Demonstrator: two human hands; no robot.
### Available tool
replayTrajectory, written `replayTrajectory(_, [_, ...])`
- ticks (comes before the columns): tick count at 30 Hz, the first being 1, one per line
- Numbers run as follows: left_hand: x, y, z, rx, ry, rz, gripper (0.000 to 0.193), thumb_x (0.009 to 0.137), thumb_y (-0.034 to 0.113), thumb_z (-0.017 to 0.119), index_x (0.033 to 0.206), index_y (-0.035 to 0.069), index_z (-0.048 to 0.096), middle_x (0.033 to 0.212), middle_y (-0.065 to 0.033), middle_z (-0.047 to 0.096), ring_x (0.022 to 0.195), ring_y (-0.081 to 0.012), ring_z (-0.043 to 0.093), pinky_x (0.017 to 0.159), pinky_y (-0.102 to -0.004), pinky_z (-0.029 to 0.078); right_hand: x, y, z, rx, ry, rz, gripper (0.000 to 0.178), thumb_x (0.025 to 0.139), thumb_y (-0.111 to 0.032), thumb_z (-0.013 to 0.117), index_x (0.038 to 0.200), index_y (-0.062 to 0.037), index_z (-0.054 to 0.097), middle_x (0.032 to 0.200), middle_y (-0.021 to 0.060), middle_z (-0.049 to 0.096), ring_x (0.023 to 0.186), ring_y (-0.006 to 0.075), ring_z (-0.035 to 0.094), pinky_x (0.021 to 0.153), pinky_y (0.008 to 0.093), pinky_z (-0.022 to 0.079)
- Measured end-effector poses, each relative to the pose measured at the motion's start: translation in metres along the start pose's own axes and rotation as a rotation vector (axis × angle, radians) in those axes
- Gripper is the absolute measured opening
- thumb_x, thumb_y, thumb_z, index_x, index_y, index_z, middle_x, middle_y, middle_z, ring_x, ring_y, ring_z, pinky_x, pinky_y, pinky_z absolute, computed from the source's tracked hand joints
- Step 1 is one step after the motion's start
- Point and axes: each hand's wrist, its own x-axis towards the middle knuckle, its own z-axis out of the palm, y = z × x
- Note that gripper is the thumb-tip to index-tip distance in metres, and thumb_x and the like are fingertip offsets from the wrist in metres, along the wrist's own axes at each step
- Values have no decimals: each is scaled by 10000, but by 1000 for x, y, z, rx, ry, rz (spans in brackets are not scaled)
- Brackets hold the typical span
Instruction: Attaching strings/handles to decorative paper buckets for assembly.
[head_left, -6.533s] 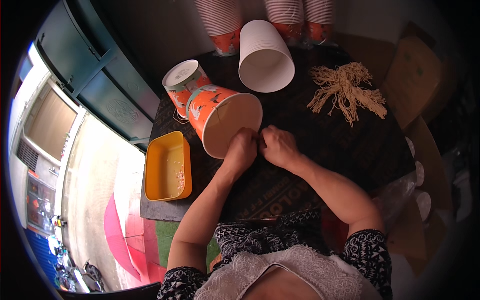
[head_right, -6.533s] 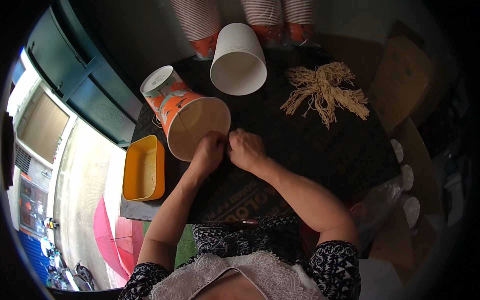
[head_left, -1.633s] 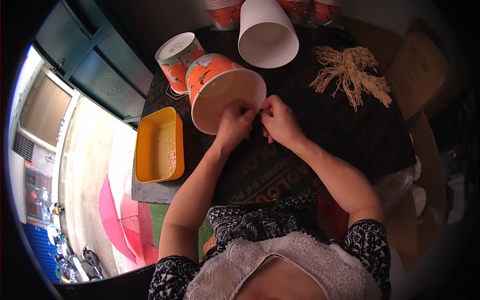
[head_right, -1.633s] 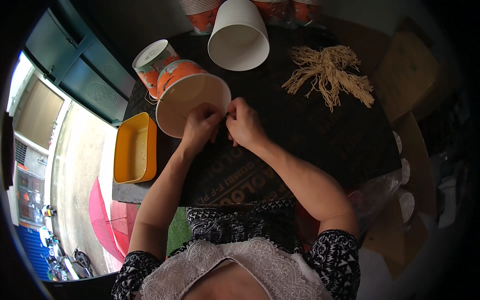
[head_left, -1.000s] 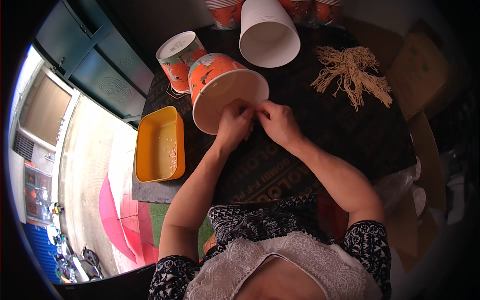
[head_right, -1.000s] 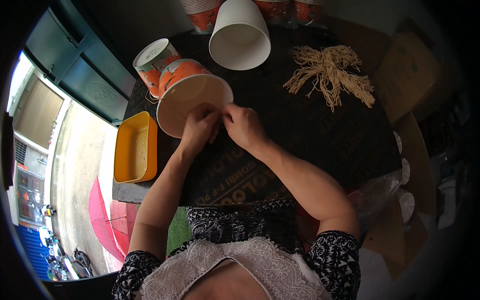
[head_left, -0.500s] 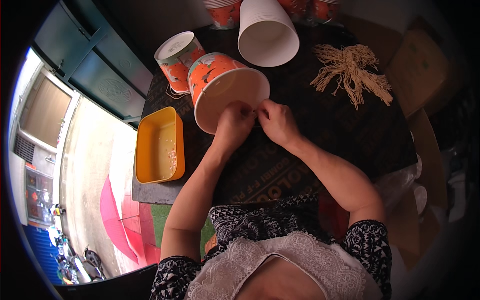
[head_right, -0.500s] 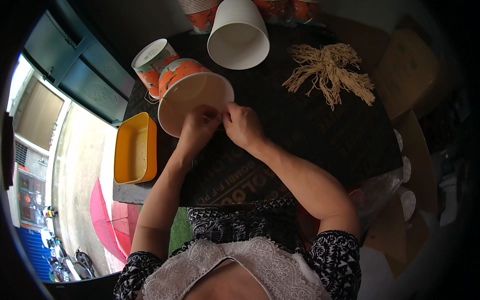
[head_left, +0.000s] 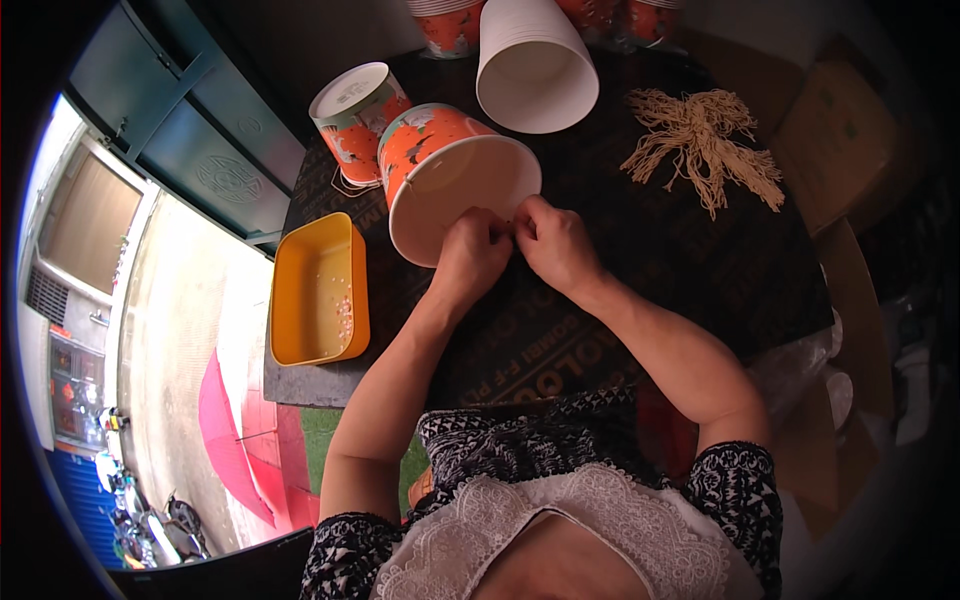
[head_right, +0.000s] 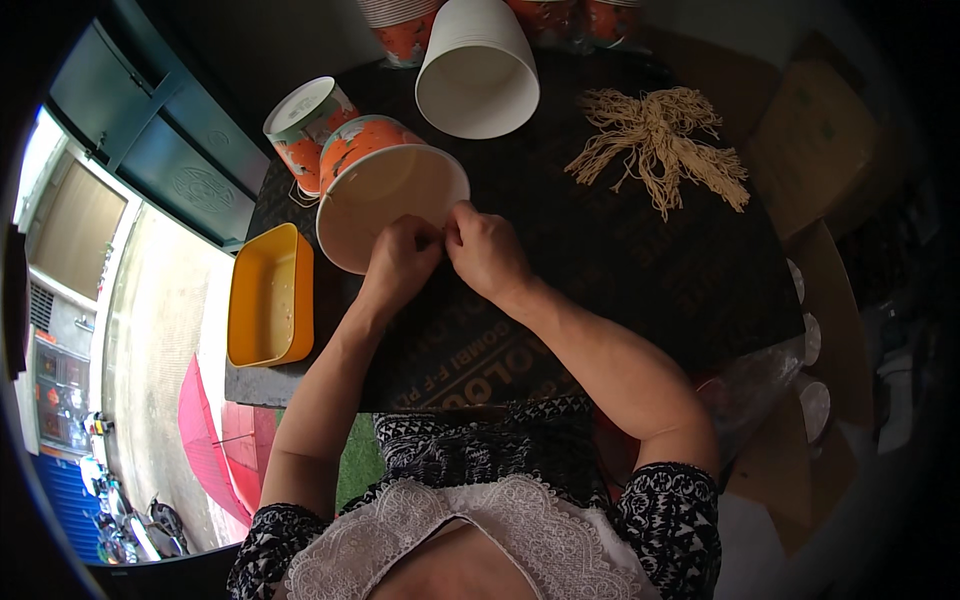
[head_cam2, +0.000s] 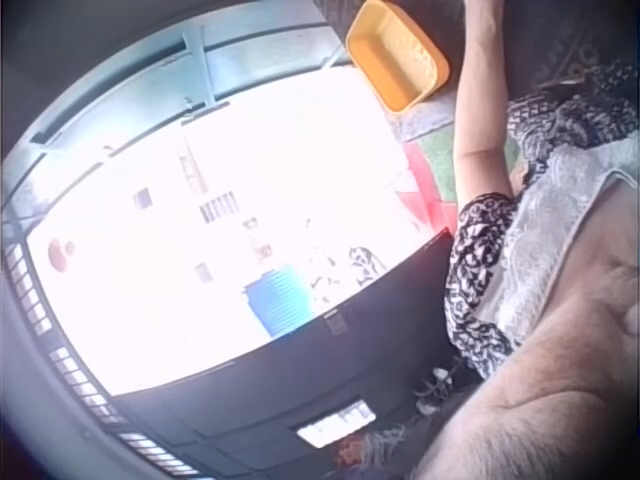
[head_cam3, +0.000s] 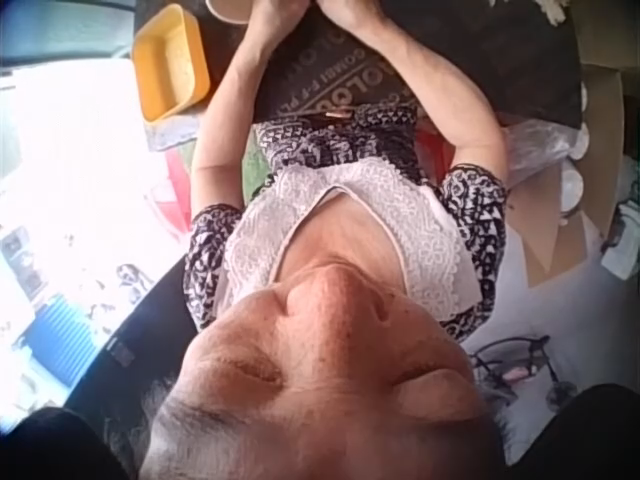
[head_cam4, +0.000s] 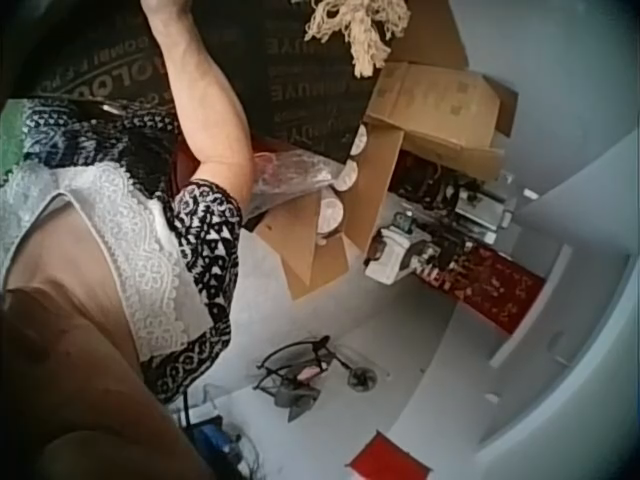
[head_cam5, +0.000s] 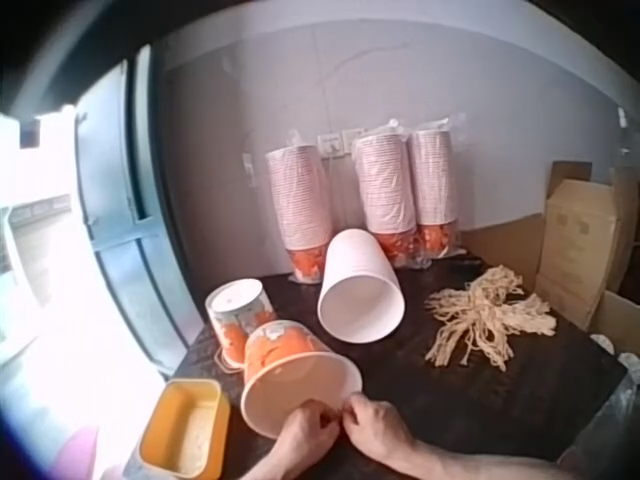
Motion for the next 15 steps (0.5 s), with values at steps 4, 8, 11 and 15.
replayTrajectory(4, [0, -4, 1, 2, 15, 24, 158, 757, 64, 616, 847, -57, 661, 812, -205, 670, 771, -288, 668, 702, -359, 514, -1, -1, -1, -11, -8, -26, 57, 815, -40, 612, 823, -10, 564, 745, 203, 637, 729, 391, 641, 603, 455, 511])
replayTrajectory(8, [2, -8, 1, -35, 37, 20, 159, 768, 68, 613, 841, -66, 660, 782, -196, 667, 739, -252, 661, 676, -342, 507, 0, -5, -3, -33, -28, -42, 52, 813, -39, 612, 800, -3, 577, 757, 204, 636, 736, 392, 638, 608, 451, 510])
replayTrajectory(11, [3, -14, 1, -40, 48, 19, 159, 765, 69, 620, 837, -67, 660, 757, -182, 669, 713, -223, 655, 655, -331, 503, -1, -6, -3, -42, -54, -42, 47, 813, -44, 612, 807, -3, 589, 767, 203, 639, 740, 391, 638, 613, 449, 510])
replayTrajectory(15, [4, -17, 3, -45, 68, -8, 160, 765, 69, 622, 841, -66, 662, 741, -171, 672, 696, -210, 651, 645, -328, 502, -3, -3, -3, -43, -74, -56, 49, 810, -55, 614, 818, -8, 603, 787, 195, 649, 748, 380, 641, 629, 453, 512])
